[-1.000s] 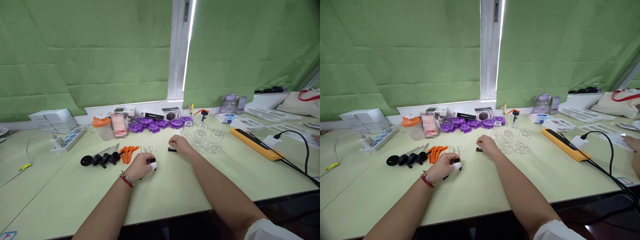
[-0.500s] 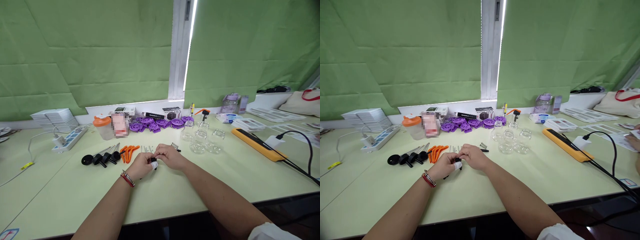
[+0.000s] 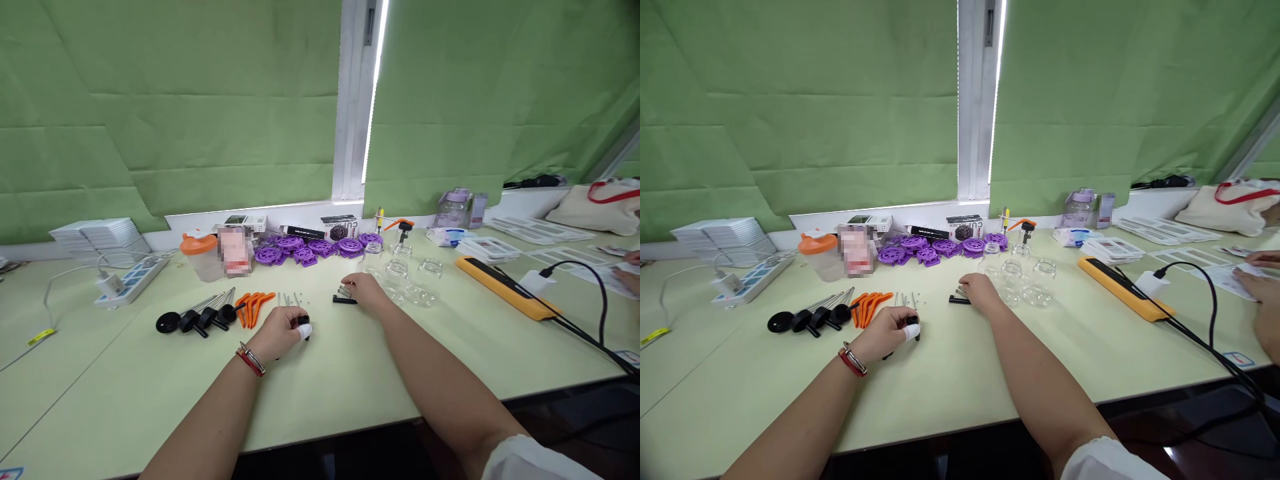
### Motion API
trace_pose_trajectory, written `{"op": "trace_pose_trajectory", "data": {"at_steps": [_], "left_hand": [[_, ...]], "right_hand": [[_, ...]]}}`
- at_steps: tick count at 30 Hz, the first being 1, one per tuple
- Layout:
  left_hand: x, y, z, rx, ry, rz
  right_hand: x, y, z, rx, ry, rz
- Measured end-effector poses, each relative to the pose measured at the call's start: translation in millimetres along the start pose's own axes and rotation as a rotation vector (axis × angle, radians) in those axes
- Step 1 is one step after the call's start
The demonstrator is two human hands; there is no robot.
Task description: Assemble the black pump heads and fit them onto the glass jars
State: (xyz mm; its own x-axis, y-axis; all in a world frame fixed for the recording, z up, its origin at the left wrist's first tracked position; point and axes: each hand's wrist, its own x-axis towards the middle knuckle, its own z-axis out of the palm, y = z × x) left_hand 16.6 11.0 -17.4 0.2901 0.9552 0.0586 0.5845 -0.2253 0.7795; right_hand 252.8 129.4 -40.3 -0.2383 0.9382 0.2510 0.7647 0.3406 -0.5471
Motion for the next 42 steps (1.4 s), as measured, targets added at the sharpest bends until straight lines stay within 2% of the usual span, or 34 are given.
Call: {"op": "trace_pose_trajectory", "data": {"at_steps": [9, 14, 17, 19, 20, 23, 26, 30, 42], "left_hand": [[0, -2, 0.9, 0.006, -0.003, 0.014], [-1, 1, 0.3, -0.01, -0.011, -0.002], [-2, 2, -0.3, -0.027, -0.021, -0.001], [-2, 3, -0.4, -0.035, -0.025, 0.011], [-2, 3, -0.2, -0.038, -0.026, 0.017], [-3, 3, 0.2, -0.049, -0.034, 0.035], [-2, 2, 0.3, -0.051, -0.029, 0.047], [-1, -1, 0.3, -0.046, -0.015, 0.086], [1, -5, 1.0, -0.067, -0.017, 0.103]], "right_hand": [[7, 12, 14, -0.06, -0.022, 0.013], [4, 9, 8, -0.058, 0.02, 0.032], [-2, -3, 2, -0.032, 0.068, 0.015], [-9, -18, 2, 0.069, 0.095, -0.047], [-14, -27, 3, 0.206, 0.106, -0.098], [-33, -56, 11, 0.657, 0.01, -0.217], [-49, -78, 21, 0.832, -0.063, -0.275], [-59, -87, 27, 0.81, -0.07, -0.37], [-61, -87, 13, 0.574, -0.038, -0.526]]}}
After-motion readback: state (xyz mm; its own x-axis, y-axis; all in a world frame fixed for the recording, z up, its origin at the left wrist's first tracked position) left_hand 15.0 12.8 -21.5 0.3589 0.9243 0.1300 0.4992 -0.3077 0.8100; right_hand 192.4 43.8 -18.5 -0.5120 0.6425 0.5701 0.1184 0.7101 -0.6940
